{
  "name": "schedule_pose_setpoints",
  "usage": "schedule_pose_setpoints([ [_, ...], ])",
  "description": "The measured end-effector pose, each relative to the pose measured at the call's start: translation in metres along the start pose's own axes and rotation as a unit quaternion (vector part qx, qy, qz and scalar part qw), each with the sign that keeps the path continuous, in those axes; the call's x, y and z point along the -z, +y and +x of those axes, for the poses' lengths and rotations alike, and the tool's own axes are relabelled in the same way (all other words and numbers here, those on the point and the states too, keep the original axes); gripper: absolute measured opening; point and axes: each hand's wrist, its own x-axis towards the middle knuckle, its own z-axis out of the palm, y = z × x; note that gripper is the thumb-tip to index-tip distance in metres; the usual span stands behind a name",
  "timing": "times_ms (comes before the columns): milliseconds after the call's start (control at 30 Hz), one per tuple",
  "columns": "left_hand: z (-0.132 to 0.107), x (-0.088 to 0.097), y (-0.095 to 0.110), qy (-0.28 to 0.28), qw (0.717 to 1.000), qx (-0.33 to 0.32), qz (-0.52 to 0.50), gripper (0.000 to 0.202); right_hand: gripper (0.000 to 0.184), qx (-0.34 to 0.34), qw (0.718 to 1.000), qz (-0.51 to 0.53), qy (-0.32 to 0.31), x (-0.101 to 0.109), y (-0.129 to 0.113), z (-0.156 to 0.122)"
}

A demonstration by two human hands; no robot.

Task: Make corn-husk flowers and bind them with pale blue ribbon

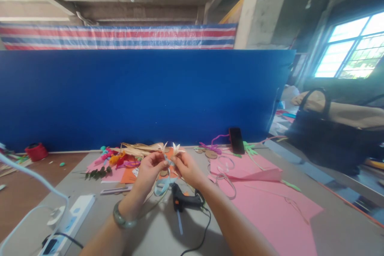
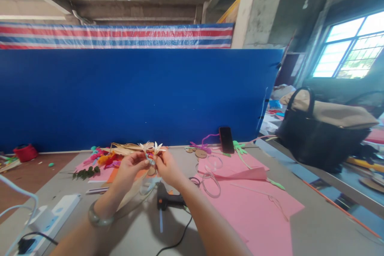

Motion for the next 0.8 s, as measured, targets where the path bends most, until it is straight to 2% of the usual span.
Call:
schedule_pose_setpoints([
  [167, -0.001, -0.001, -0.002, 0.009, 1.000, -0.018, 0.013, 0.022, 0.009, 0.037, 0.999, -0.006, 0.026, -0.002, 0.005, 0.001],
  [267, 0.002, 0.002, 0.002, 0.014, 0.999, -0.017, 0.034, 0.021, 0.011, -0.017, 1.000, 0.011, 0.022, 0.002, 0.005, 0.002],
  [367, 0.007, 0.010, 0.005, 0.033, 0.997, -0.009, 0.067, 0.018, 0.012, -0.074, 0.997, -0.001, 0.034, 0.015, 0.008, 0.007],
  [433, 0.010, 0.016, 0.007, 0.052, 0.993, -0.024, 0.108, 0.014, 0.010, -0.112, 0.992, -0.055, 0.033, 0.027, 0.013, 0.013],
  [500, 0.010, 0.019, 0.008, 0.063, 0.983, -0.053, 0.163, 0.010, 0.010, -0.162, 0.971, -0.177, 0.026, 0.037, 0.023, 0.019],
  [567, 0.009, 0.018, 0.010, 0.058, 0.974, -0.069, 0.208, 0.010, 0.009, -0.186, 0.954, -0.234, 0.023, 0.043, 0.034, 0.025],
  [667, 0.004, 0.013, 0.012, 0.037, 0.972, -0.048, 0.226, 0.012, 0.007, -0.215, 0.934, -0.284, 0.023, 0.044, 0.053, 0.028],
  [800, 0.002, 0.009, 0.012, 0.018, 0.984, -0.003, 0.177, 0.016, 0.012, -0.248, 0.910, -0.331, 0.018, 0.041, 0.074, 0.023],
])
